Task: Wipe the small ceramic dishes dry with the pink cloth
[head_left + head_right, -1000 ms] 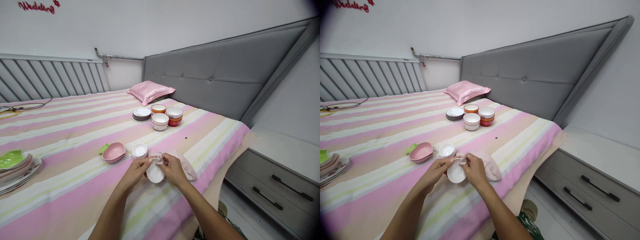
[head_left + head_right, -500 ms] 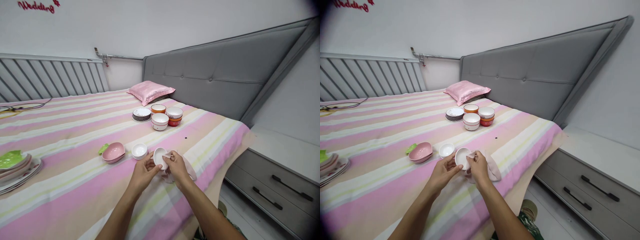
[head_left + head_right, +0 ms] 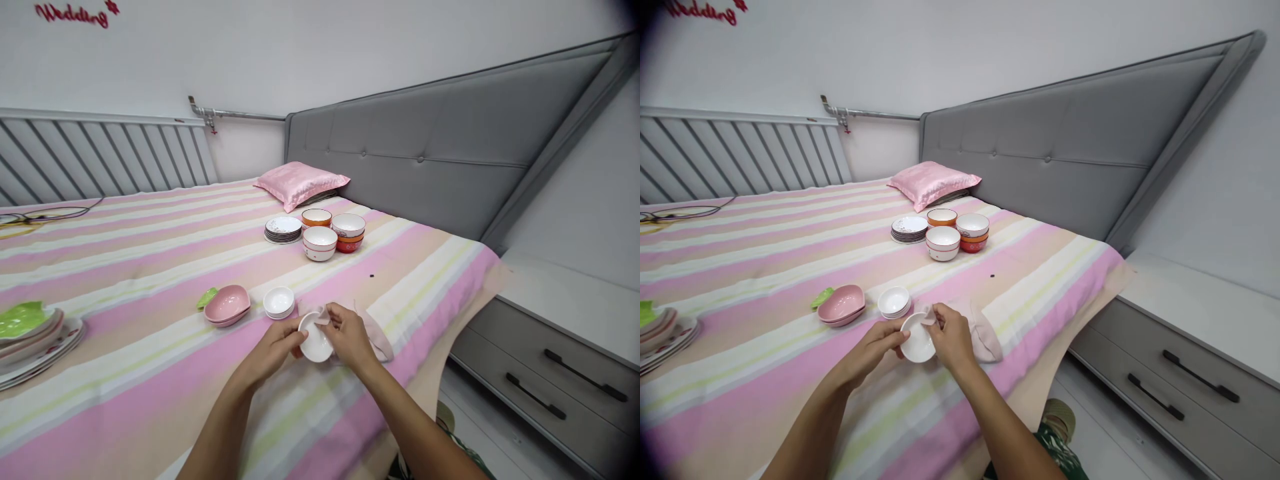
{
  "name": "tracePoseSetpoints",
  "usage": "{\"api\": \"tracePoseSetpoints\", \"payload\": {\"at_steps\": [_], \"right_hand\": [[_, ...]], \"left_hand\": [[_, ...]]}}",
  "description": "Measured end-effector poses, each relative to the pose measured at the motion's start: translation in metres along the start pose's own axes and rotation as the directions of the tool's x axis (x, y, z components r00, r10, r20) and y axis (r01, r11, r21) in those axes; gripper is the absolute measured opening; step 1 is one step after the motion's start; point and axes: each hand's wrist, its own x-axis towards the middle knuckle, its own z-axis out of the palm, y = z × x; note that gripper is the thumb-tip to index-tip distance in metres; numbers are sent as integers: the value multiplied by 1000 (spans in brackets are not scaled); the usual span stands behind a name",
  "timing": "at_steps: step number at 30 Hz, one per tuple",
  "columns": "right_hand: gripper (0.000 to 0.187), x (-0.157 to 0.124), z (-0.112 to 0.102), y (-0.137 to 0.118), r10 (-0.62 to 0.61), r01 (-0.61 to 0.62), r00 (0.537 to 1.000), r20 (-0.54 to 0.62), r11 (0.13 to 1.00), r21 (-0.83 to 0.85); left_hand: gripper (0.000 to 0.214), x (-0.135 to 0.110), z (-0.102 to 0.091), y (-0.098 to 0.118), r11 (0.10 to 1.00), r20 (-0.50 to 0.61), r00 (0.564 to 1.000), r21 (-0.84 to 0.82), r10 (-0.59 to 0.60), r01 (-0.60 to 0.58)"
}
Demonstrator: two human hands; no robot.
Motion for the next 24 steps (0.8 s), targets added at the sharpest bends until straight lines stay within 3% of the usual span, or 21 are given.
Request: {"api": "tracePoseSetpoints", "payload": {"at_steps": [7, 11, 16, 20, 24], "right_hand": [[9, -4, 0, -8, -36, 39, 993, 115, 999, -20], [10, -1, 0, -3, 16, -18, 998, 67, 999, 34], [19, 2, 2, 9, 230, -211, 972, -39, 939, 270], [24, 3, 4, 11, 292, -256, 956, -32, 881, 397], [22, 3, 4, 10, 271, -240, 962, -37, 902, 359]], "left_hand": [[29, -2, -5, -7, 996, -74, 993, 2, -90, 90], [38, 0, 0, 3, 998, -113, 992, -50, -48, 43], [68, 4, 8, 7, 991, -177, 982, -125, -64, 42], [63, 9, 13, -1, 981, -216, 973, -191, -75, 34], [60, 12, 13, -6, 975, -198, 979, -221, -52, 7]]}}
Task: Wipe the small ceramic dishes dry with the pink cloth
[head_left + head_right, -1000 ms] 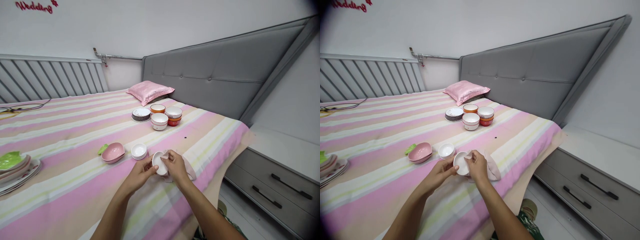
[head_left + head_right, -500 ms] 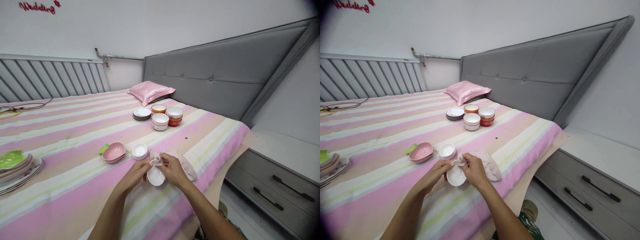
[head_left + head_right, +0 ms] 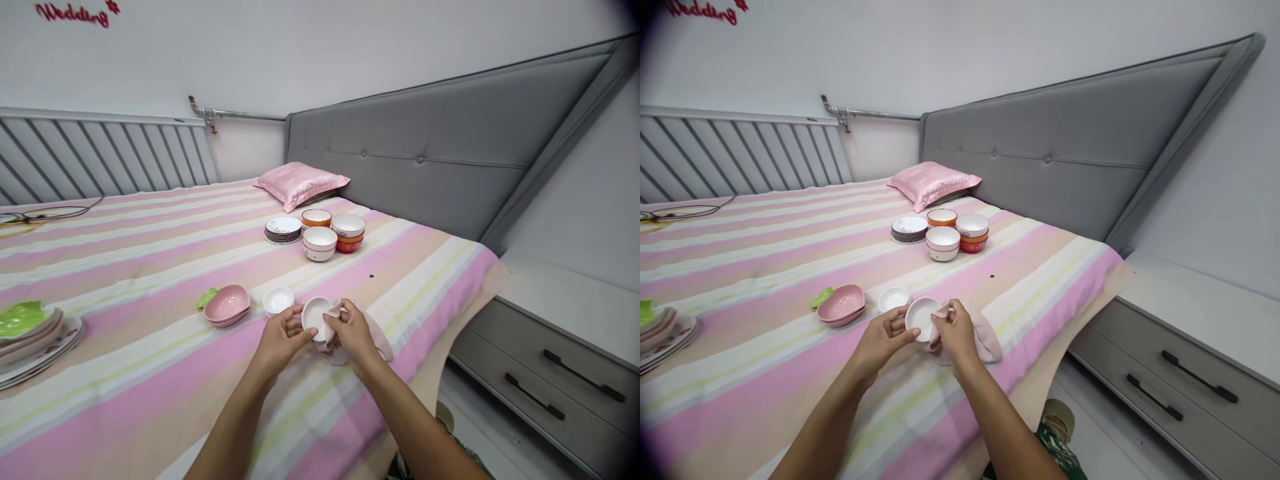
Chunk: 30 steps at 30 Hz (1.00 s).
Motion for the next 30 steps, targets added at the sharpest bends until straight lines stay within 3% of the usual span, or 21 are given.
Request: {"api": "tracePoseSetpoints", "payload": {"at_steps": [6, 12, 17, 22, 25, 30], "right_hand": [[11, 3, -5, -1, -209, 208, 978, 22, 955, -209], [14, 0, -5, -5, -265, 312, 948, 175, 880, -359], [16, -3, -4, -7, -275, 342, 939, 207, 814, -469], [11, -1, -5, -6, -313, 294, 949, 48, 815, -500], [11, 3, -7, -2, -300, 240, 953, -53, 847, -474], [14, 5, -7, 4, -292, 223, 952, -96, 872, -436]], "left_hand": [[36, -4, -5, 8, 997, 240, 970, 54, 47, -61], [33, -7, -14, 8, 986, 301, 954, 157, 0, -50], [35, -5, -19, 5, 984, 273, 961, 177, -38, -11], [39, -3, -13, 5, 996, 208, 978, 86, -21, 3], [48, -1, -9, 1, 996, 106, 994, 81, -33, 25], [50, 1, -6, -4, 996, -6, 1000, 90, -21, 21]]}}
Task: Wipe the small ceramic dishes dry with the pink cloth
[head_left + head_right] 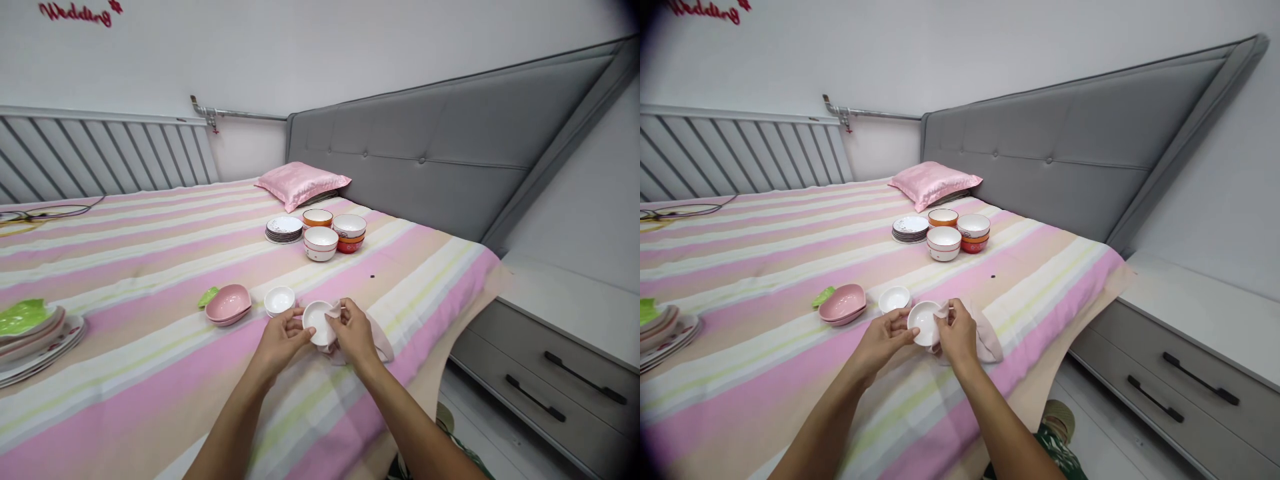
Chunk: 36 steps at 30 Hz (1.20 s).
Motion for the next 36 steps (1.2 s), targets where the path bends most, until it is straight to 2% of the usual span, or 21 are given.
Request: {"api": "tracePoseSetpoints", "payload": {"at_steps": [7, 13, 20, 25, 28, 31, 36], "right_hand": [[9, -3, -3, -8, -39, 44, 996, 84, 997, -57], [8, -6, -6, -16, -113, 133, 981, 157, 984, -119], [10, -10, -6, -20, -222, 283, 934, 279, 937, -204], [11, -10, -5, -21, -263, 349, 915, 306, 896, -274], [13, -9, -5, -21, -244, 315, 933, 264, 907, -278], [12, -7, -5, -19, -159, 204, 968, 196, 950, -235], [7, -1, -5, -6, -8, 16, 998, 69, 993, -115]], "left_hand": [[44, 0, -1, -2, 1000, 60, 998, 0, 10, -10], [35, -2, -1, 3, 999, 52, 999, 44, -10, 8], [19, -3, -6, 3, 993, 154, 988, 116, -17, -1], [21, -1, -9, -4, 979, 188, 982, 199, 14, -52], [19, 0, -7, -4, 976, 150, 987, 198, 65, -95], [30, 0, -1, -2, 979, 55, 993, 175, 100, -108], [42, -4, 13, 3, 1000, -20, 1000, 13, -4, 4]]}}
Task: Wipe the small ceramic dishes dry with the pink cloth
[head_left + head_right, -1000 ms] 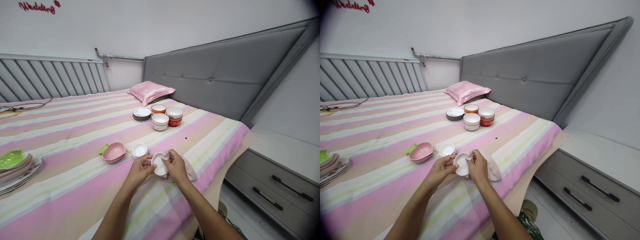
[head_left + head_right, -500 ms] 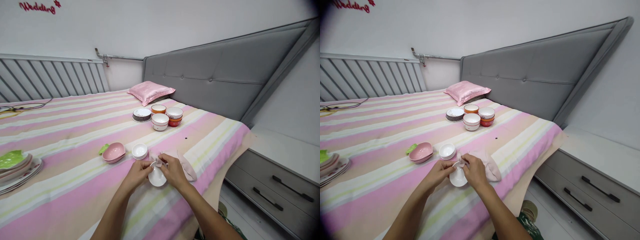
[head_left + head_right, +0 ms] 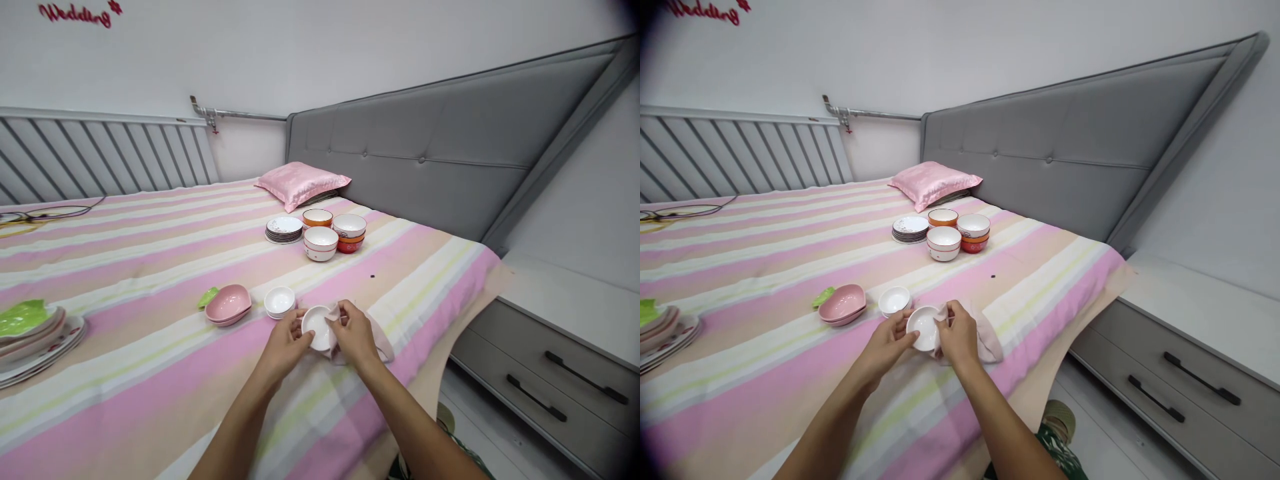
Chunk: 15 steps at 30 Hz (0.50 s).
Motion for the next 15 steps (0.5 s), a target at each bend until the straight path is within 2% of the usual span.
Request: {"api": "tracePoseSetpoints", "payload": {"at_steps": [3, 6, 11, 15], "right_hand": [[11, 3, 3, 9, 51, -47, 998, -45, 994, 94], [14, 5, 5, 13, 75, -68, 996, -45, 986, 151], [13, 5, 5, 13, 70, -61, 995, -68, 990, 127], [14, 4, 3, 9, 20, -13, 998, -65, 995, 102]], "left_hand": [[45, -2, 5, 0, 994, -11, 1000, -103, -26, 25], [46, -1, 7, -2, 992, -33, 999, -126, -19, 15], [46, -1, 7, -2, 992, -14, 1000, -129, 6, -8], [40, -2, 7, 0, 995, 1, 1000, -96, -1, 1]]}}
